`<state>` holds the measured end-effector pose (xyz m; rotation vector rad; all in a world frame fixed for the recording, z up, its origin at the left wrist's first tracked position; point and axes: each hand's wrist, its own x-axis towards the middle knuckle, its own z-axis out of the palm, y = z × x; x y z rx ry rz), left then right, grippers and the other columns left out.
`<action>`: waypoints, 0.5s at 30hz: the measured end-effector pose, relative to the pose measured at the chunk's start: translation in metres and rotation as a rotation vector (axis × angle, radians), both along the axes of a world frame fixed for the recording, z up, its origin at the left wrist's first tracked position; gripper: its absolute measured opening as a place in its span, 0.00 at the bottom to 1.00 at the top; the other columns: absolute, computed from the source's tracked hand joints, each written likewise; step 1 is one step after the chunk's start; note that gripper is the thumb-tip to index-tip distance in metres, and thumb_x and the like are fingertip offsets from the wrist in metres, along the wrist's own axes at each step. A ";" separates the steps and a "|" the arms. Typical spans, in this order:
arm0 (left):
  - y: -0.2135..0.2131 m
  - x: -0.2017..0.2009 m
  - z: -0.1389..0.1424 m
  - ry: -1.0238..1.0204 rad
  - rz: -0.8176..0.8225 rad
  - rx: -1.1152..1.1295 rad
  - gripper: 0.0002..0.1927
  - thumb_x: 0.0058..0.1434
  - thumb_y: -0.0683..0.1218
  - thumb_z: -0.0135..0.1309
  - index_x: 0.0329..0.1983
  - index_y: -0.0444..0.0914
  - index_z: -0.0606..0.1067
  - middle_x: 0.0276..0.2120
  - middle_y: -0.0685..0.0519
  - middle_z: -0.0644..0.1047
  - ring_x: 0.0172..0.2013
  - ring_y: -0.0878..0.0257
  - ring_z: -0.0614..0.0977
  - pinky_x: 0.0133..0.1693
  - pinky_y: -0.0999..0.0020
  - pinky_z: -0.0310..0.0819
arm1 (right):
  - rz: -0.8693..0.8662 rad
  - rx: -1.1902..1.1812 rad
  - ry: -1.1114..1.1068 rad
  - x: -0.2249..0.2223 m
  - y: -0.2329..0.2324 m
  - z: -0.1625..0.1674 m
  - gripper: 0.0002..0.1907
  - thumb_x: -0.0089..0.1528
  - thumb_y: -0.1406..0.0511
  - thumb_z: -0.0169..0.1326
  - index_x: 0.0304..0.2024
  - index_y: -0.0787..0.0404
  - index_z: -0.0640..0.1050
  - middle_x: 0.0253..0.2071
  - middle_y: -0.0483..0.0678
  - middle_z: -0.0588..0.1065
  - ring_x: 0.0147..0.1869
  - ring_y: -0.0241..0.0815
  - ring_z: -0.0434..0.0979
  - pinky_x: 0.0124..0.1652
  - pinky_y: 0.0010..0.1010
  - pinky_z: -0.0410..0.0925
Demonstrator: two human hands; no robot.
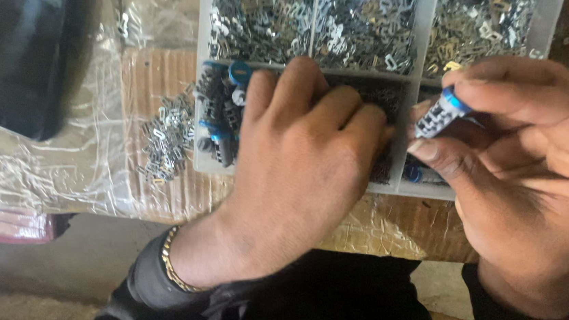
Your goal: The person sits at a workshop table assembling small padlocks. They pick small metal lock components from a compartment organizer box, insert and press the parts into a padlock body by hand, and use a key to turn and test a lock before continuing with the next one.
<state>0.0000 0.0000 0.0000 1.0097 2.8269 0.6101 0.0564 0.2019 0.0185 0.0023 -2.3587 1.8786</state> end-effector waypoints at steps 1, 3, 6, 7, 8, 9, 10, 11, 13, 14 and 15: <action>-0.004 0.000 0.004 0.028 0.024 0.113 0.11 0.70 0.51 0.62 0.36 0.40 0.82 0.34 0.56 0.79 0.43 0.57 0.72 0.45 0.56 0.64 | 0.002 0.000 0.002 -0.003 -0.011 -0.009 0.19 0.68 0.81 0.62 0.58 0.70 0.72 0.59 0.59 0.73 0.56 0.44 0.83 0.56 0.26 0.82; -0.007 -0.001 0.010 0.087 0.069 0.339 0.07 0.67 0.46 0.63 0.39 0.37 0.82 0.35 0.53 0.78 0.43 0.53 0.72 0.46 0.54 0.64 | -0.033 -0.030 -0.011 -0.005 -0.014 -0.007 0.20 0.66 0.81 0.61 0.58 0.71 0.71 0.58 0.59 0.72 0.54 0.43 0.83 0.55 0.26 0.81; -0.004 -0.004 0.012 0.114 -0.004 0.256 0.06 0.61 0.47 0.63 0.35 0.39 0.81 0.34 0.55 0.77 0.43 0.53 0.73 0.45 0.57 0.64 | -0.053 -0.020 -0.036 -0.004 -0.016 -0.002 0.20 0.64 0.81 0.61 0.57 0.72 0.70 0.57 0.58 0.72 0.54 0.42 0.82 0.54 0.26 0.81; -0.004 -0.003 0.011 0.086 0.000 0.263 0.06 0.62 0.46 0.64 0.35 0.39 0.80 0.34 0.55 0.78 0.43 0.53 0.74 0.46 0.56 0.64 | -0.057 -0.026 -0.045 -0.004 -0.017 -0.001 0.20 0.64 0.81 0.61 0.57 0.72 0.70 0.57 0.58 0.72 0.54 0.42 0.82 0.54 0.26 0.81; -0.006 -0.004 0.010 0.067 0.008 0.267 0.07 0.62 0.46 0.64 0.34 0.38 0.80 0.34 0.54 0.78 0.43 0.53 0.74 0.46 0.55 0.65 | -0.062 -0.062 -0.036 -0.005 -0.019 -0.002 0.20 0.65 0.81 0.61 0.57 0.71 0.70 0.57 0.57 0.72 0.54 0.42 0.82 0.55 0.26 0.81; -0.006 -0.004 0.010 0.048 0.013 0.272 0.07 0.62 0.46 0.65 0.33 0.38 0.79 0.33 0.54 0.78 0.44 0.53 0.75 0.47 0.55 0.65 | -0.069 -0.083 -0.040 -0.006 -0.020 -0.002 0.21 0.64 0.80 0.61 0.57 0.71 0.70 0.57 0.57 0.72 0.54 0.42 0.82 0.55 0.25 0.81; -0.007 -0.004 0.011 0.054 0.019 0.342 0.07 0.63 0.45 0.65 0.36 0.38 0.79 0.36 0.54 0.79 0.43 0.54 0.75 0.47 0.56 0.65 | -0.075 -0.104 -0.043 -0.007 -0.019 -0.003 0.21 0.63 0.80 0.61 0.56 0.71 0.70 0.57 0.57 0.73 0.53 0.42 0.82 0.55 0.25 0.81; -0.010 -0.004 0.012 0.058 0.016 0.412 0.07 0.64 0.45 0.65 0.39 0.38 0.79 0.38 0.54 0.79 0.43 0.55 0.74 0.46 0.58 0.64 | -0.087 -0.108 -0.060 -0.009 -0.018 -0.003 0.21 0.62 0.80 0.60 0.55 0.71 0.70 0.56 0.58 0.73 0.52 0.42 0.82 0.53 0.25 0.81; -0.013 -0.003 0.013 -0.001 0.021 0.534 0.08 0.66 0.44 0.65 0.43 0.38 0.79 0.42 0.54 0.80 0.43 0.58 0.75 0.46 0.62 0.65 | -0.058 -0.059 -0.051 -0.008 -0.015 -0.004 0.21 0.62 0.80 0.60 0.55 0.72 0.70 0.56 0.60 0.73 0.53 0.44 0.83 0.53 0.26 0.81; -0.015 -0.001 0.014 -0.052 0.033 0.582 0.08 0.68 0.44 0.66 0.45 0.38 0.79 0.43 0.55 0.80 0.42 0.60 0.75 0.46 0.64 0.66 | -0.011 -0.008 -0.016 -0.009 -0.012 -0.004 0.20 0.64 0.80 0.61 0.56 0.72 0.70 0.58 0.61 0.73 0.55 0.45 0.83 0.54 0.26 0.81; -0.015 -0.001 0.014 -0.082 0.037 0.609 0.08 0.68 0.43 0.66 0.45 0.38 0.78 0.43 0.55 0.80 0.42 0.61 0.76 0.46 0.65 0.67 | 0.008 0.021 0.003 -0.010 -0.012 -0.005 0.19 0.64 0.80 0.61 0.56 0.73 0.70 0.58 0.62 0.73 0.56 0.45 0.83 0.53 0.26 0.82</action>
